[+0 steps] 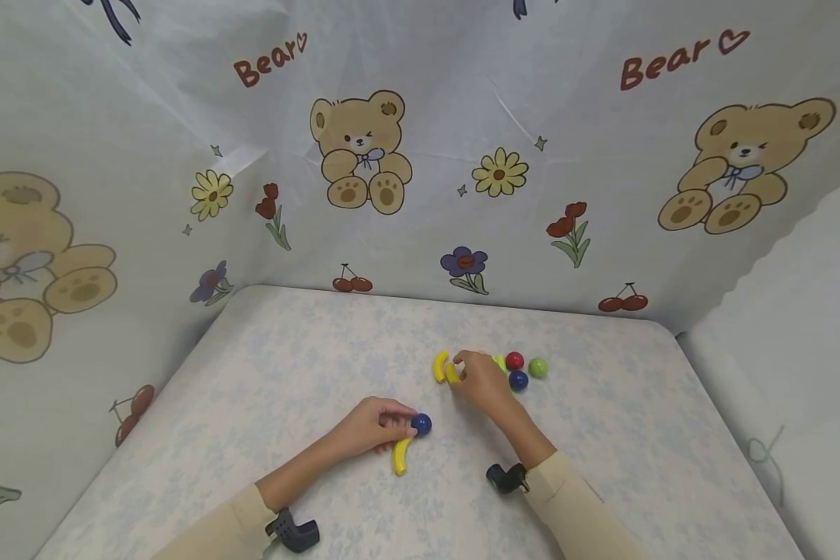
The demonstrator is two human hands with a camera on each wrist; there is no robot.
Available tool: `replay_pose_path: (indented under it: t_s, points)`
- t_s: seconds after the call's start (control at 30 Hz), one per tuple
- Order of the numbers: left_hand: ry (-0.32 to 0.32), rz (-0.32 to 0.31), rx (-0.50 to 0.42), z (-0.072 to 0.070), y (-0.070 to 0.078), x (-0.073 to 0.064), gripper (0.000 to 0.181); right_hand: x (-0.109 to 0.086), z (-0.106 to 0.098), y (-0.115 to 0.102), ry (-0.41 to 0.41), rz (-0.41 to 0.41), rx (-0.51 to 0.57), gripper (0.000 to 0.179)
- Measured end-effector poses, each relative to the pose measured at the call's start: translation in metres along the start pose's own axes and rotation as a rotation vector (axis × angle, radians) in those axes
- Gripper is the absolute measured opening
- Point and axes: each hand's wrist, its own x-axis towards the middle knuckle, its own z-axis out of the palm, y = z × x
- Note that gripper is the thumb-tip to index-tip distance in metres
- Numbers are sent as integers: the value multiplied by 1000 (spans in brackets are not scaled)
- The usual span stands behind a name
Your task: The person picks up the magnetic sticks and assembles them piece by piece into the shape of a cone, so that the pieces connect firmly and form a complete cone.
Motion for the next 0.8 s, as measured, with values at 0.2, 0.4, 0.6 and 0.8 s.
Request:
replay_pose_path:
  t_s: [0.2, 0.4, 0.6, 0.8]
  points:
    - [4, -16, 14, 1, -2, 1, 29, -19, -7, 3, -33, -27, 111, 41]
    - [6, -10, 13, -1, -2, 2, 31, -33, -5, 4, -59, -45, 137, 35]
    - [12, -5, 9, -1, -2, 1, 31, -43, -1, 4, -92, -47, 179, 29]
    - [25, -5, -9, 0, 0, 0, 32, -49, -1, 10, -140, -36, 311, 27]
